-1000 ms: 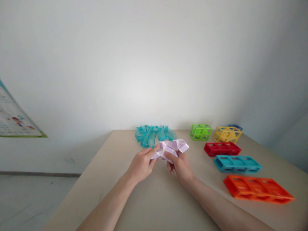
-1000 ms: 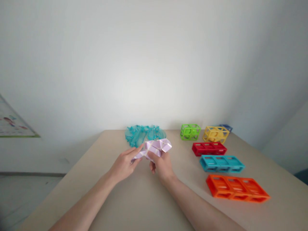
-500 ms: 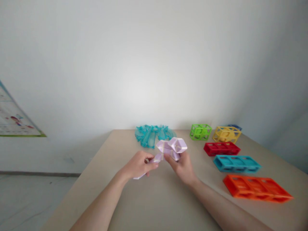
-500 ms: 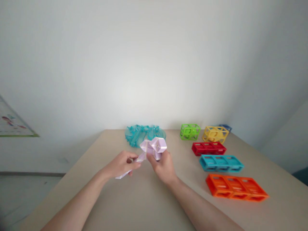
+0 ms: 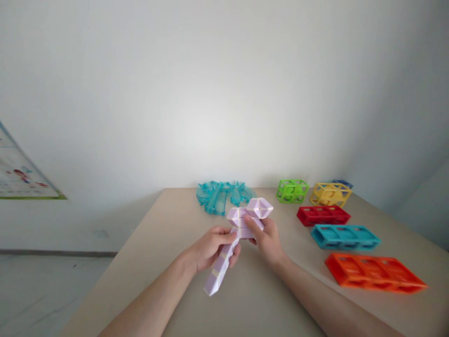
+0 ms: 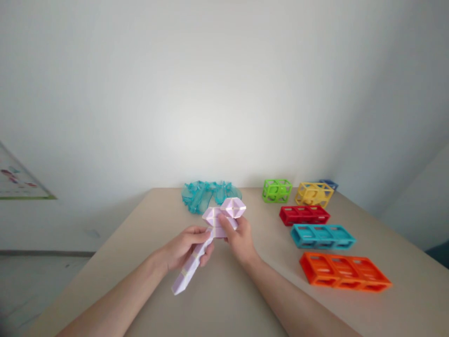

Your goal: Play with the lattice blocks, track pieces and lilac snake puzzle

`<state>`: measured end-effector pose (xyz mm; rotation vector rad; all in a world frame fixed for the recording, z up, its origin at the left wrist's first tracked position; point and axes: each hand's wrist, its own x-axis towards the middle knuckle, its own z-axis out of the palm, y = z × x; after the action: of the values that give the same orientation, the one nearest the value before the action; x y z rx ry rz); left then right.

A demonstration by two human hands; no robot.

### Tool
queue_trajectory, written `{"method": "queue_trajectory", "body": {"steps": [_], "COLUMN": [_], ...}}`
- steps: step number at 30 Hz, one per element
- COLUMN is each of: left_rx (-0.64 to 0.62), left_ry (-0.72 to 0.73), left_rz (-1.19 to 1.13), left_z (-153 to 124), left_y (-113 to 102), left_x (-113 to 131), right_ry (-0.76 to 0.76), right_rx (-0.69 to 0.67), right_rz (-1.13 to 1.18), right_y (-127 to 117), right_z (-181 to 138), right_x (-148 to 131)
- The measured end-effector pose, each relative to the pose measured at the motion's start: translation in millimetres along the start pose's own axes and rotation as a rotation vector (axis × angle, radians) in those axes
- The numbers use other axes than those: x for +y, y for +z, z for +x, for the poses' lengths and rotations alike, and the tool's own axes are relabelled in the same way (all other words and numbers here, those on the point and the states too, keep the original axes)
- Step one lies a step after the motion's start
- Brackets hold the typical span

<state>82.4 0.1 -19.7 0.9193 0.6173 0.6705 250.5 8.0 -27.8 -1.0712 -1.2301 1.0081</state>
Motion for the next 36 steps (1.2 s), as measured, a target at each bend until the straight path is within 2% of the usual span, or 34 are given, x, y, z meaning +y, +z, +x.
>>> {"method": "queue_trajectory", "body": {"steps": [3, 5, 9, 12, 15, 18, 21, 24, 26, 29, 33, 36], "left_rx": [0.016, 0.036, 0.115, 0.094, 0.037, -0.012, 0.030, 0.183, 0.254, 0.302, 0.428, 0.410], "left_ry": [0.002, 0.022, 0.094, 0.109, 0.101, 0.059, 0.115, 0.277, 0.307, 0.286, 0.394, 0.428], "left_rz": [-0.058, -0.010, 0.208, 0.419, 0.665, 0.766, 0.649, 0.468, 0.409, 0.389, 0.258, 0.204], "left_z": [4, 3, -2, -7, -12, -16, -14, -5, 0, 4, 4, 6], "left_y": [-1, 0, 5, 6, 1, -4, -1, 5, 7, 2, -9, -10], "left_x": [-3, -1, 6, 9, 12, 15, 14, 8, 5, 5, 7, 2], "right_ry": [-0.005, 0.005, 0.026, -0.001, 0.004, 0.125, 0.192, 0.157, 0.140, 0.117, 0.090, 0.135], "right_rx": [-0.016, -0.023, 0.006, 0.001, -0.080, -0.202, -0.250, -0.325, -0.390, -0.414, -0.414, -0.436], "right_rz": [-0.046, -0.068, -0.168, -0.243, -0.238, -0.176, -0.020, 0.229, 0.307, 0.279, 0.173, 0.120], "right_y": [-2, -2, -1, -2, -4, -6, -7, -3, 1, 5, 3, 3], "right_z": [3, 3, 3, 1, 1, 3, 6, 5, 4, 1, -3, -8], "right_x": [-2, -4, -7, -9, -9, -10, -8, -3, 2, 7, 8, 6]}}
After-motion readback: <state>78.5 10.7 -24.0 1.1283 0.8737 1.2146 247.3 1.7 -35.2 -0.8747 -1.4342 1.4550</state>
